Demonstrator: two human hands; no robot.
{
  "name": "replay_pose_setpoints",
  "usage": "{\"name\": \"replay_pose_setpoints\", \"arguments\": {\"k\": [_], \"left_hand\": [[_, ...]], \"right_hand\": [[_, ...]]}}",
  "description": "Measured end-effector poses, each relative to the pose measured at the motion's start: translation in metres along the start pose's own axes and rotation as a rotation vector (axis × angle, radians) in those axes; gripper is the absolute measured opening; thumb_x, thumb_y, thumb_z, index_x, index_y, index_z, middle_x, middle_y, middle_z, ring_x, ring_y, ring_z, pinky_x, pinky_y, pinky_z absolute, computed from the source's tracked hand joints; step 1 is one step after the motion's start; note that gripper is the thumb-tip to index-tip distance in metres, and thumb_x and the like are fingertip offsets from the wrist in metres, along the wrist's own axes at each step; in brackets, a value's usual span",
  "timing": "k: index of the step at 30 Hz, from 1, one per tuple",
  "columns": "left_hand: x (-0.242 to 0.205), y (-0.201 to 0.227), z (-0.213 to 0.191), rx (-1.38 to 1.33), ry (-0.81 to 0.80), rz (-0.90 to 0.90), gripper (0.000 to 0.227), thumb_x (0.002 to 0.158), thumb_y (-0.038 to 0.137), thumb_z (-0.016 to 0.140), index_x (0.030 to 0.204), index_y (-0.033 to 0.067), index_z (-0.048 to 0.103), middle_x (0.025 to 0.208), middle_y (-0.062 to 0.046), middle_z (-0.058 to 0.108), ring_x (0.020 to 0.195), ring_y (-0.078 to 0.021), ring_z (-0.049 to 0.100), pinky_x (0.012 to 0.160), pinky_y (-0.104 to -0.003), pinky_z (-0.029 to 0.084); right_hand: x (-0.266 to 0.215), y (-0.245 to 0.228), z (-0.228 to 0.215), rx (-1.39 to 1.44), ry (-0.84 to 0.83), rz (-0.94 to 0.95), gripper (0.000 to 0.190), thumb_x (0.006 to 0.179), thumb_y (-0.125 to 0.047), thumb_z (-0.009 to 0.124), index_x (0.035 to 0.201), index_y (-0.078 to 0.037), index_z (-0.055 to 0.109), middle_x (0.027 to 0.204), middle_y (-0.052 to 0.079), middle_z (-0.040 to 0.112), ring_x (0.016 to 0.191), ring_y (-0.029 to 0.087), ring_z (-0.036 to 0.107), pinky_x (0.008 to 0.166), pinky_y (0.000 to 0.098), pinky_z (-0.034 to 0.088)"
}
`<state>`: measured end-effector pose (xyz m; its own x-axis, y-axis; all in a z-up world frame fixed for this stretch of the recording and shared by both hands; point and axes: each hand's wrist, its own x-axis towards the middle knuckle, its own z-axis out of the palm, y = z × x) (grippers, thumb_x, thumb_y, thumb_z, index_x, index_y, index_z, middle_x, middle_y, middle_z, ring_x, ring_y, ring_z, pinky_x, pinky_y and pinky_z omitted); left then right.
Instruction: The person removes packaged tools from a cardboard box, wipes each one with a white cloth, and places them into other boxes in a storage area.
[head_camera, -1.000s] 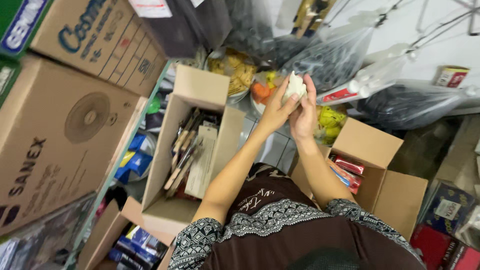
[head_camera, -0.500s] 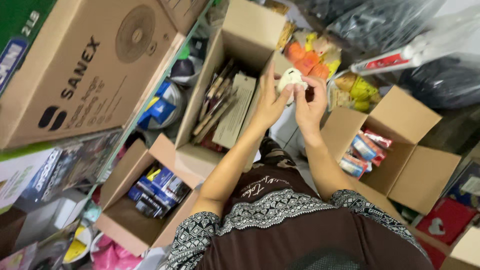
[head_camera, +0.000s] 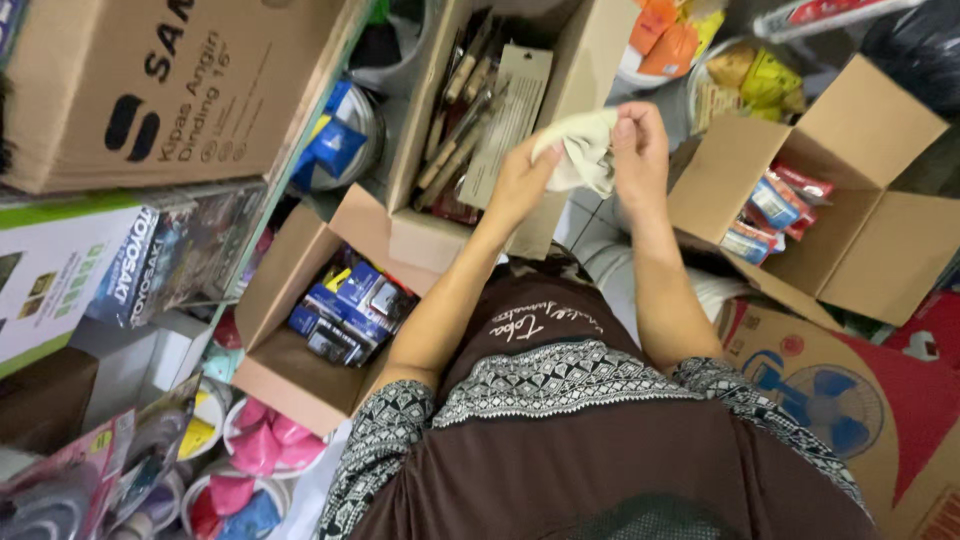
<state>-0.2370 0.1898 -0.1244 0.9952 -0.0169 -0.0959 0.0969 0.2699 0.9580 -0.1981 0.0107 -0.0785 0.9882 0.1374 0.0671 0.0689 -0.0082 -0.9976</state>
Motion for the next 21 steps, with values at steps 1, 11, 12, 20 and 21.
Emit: {"name": "replay_pose_setpoints", "arguments": {"k": [1,11,12,20,21], "left_hand": [[0.002,-0.007,-0.004,-0.032,0.052,-0.100,0.034,0.108,0.022,0.057,0.128,-0.0023,0.070,0.099,-0.008,0.068,0.087,-0.0162,0.059,0.076,-0.033,0.049],[0.000,0.002,-0.043,-0.467,0.127,-0.170,0.041,0.107,0.029,0.056,0.131,-0.0036,0.063,0.118,-0.009,0.074,0.104,-0.0150,0.071,0.094,-0.030,0.056],[0.002,0.000,-0.040,-0.451,0.135,-0.162,0.040,0.107,0.026,0.056,0.132,-0.0039,0.062,0.119,-0.009,0.073,0.104,-0.0152,0.070,0.094,-0.031,0.055],[-0.009,-0.032,0.001,0.763,0.073,0.126,0.061,0.089,0.004,0.060,0.148,-0.0010,0.048,0.139,-0.025,0.049,0.129,-0.0417,0.046,0.112,-0.048,0.042],[-0.012,-0.031,0.003,0.758,0.069,0.129,0.063,0.089,0.006,0.061,0.149,-0.0008,0.044,0.140,-0.025,0.046,0.131,-0.0425,0.044,0.113,-0.048,0.040]], "right_hand": [[-0.002,0.002,0.000,0.114,-0.068,0.033,0.022,0.107,-0.026,0.061,0.120,-0.008,0.057,0.087,-0.007,0.056,0.077,0.000,0.049,0.066,0.0188,0.039],[0.006,0.036,0.017,0.314,-0.072,0.309,0.025,0.110,-0.014,0.054,0.127,0.000,0.065,0.116,0.005,0.072,0.104,0.012,0.067,0.094,0.0291,0.054],[0.009,0.037,0.022,0.488,0.001,0.379,0.029,0.108,-0.016,0.052,0.129,0.000,0.063,0.118,0.008,0.073,0.107,0.016,0.069,0.096,0.0317,0.056],[-0.012,0.050,0.064,0.556,-0.045,0.448,0.042,0.109,-0.011,0.048,0.147,-0.024,0.035,0.138,0.006,0.060,0.128,0.019,0.059,0.107,0.0331,0.053],[-0.011,0.049,0.061,0.540,-0.070,0.428,0.045,0.107,-0.008,0.048,0.147,-0.024,0.035,0.137,0.008,0.062,0.128,0.021,0.060,0.108,0.0330,0.052]]}}
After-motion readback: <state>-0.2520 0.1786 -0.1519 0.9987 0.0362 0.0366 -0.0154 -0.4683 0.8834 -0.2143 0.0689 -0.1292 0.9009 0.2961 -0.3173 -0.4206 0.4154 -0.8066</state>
